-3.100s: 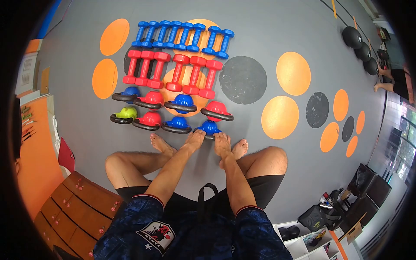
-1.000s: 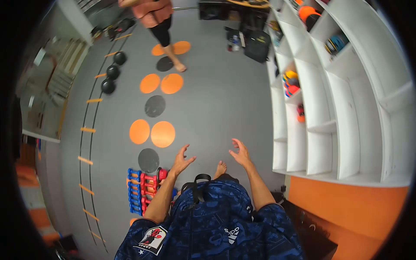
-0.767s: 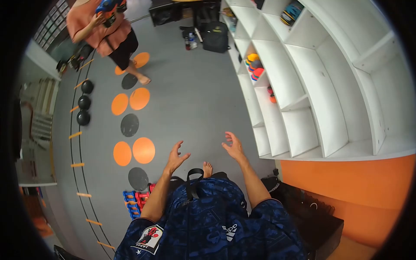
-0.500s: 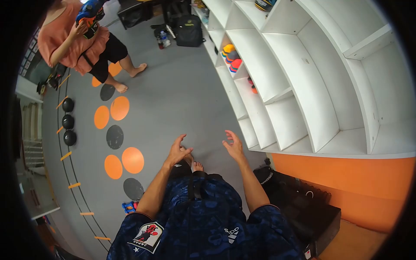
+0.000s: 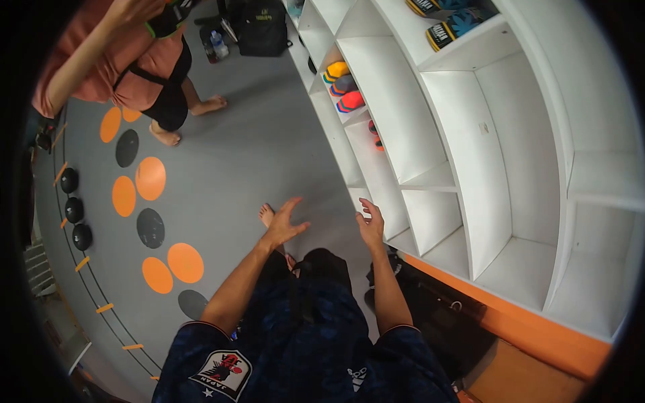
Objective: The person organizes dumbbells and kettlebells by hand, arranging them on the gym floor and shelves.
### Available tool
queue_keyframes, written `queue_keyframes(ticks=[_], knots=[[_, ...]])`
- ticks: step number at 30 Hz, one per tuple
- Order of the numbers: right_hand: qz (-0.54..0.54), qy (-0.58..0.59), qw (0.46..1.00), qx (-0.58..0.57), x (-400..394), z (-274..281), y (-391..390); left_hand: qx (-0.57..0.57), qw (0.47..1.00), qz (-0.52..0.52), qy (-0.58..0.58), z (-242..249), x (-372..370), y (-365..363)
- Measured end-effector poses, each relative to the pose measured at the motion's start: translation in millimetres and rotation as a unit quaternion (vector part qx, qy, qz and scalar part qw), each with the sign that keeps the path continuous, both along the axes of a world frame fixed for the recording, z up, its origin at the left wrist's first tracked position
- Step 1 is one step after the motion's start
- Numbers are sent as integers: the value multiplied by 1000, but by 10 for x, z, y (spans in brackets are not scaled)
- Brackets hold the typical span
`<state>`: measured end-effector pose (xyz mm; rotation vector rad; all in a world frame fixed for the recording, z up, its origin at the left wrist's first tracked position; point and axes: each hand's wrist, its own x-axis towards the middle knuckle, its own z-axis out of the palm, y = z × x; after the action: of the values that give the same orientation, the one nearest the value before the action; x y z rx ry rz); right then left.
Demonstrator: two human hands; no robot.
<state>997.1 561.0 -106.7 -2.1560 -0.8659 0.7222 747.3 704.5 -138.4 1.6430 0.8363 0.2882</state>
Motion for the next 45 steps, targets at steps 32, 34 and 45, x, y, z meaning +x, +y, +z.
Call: queue_keyframes(ticks=[32, 34, 45], knots=[[-190, -240, 934, -185, 2947, -2513, 1517, -89, 990, 13, -111, -2931, 3608, 486], [-94, -344, 917, -177, 3135, -2721, 1451, -98, 986, 9, -133, -2977, 3813, 494], [108, -383, 917, 15, 3576, -3082, 1394, -42, 988, -17, -147, -2974, 4389, 765]])
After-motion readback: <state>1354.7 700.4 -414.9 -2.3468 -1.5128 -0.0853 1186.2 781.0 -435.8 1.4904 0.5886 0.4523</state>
